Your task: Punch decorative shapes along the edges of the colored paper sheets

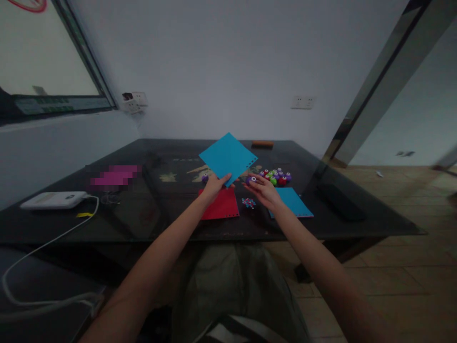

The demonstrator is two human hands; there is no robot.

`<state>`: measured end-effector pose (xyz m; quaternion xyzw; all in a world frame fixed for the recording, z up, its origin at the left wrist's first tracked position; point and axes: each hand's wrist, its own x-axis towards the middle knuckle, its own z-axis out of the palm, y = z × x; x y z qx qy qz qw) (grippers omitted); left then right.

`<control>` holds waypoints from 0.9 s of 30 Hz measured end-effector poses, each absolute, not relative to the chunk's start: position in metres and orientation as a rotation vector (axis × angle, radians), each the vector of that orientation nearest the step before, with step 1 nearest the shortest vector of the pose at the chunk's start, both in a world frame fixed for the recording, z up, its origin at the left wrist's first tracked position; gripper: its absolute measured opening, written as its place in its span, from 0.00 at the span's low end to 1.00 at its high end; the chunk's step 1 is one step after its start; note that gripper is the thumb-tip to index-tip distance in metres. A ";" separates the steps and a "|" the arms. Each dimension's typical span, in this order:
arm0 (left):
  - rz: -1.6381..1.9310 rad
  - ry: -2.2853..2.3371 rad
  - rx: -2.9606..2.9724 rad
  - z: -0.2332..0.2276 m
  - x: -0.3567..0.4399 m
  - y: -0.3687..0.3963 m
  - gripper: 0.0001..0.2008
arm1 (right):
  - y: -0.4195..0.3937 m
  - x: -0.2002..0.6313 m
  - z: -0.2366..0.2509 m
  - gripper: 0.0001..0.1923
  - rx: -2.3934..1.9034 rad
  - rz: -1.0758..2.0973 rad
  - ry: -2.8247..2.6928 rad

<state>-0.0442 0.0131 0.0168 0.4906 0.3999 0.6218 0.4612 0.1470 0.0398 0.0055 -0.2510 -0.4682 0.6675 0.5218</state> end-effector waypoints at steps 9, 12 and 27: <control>1.516 1.098 1.224 0.006 -0.029 0.019 0.14 | 0.034 0.152 -0.006 0.17 -0.681 1.638 -1.134; 1.512 1.103 1.245 0.008 -0.035 0.020 0.15 | 0.029 0.147 -0.007 0.19 -0.681 1.611 -1.160; 1.555 1.105 1.128 0.011 -0.035 0.001 0.20 | 0.022 0.144 -0.007 0.20 -0.721 1.518 -1.156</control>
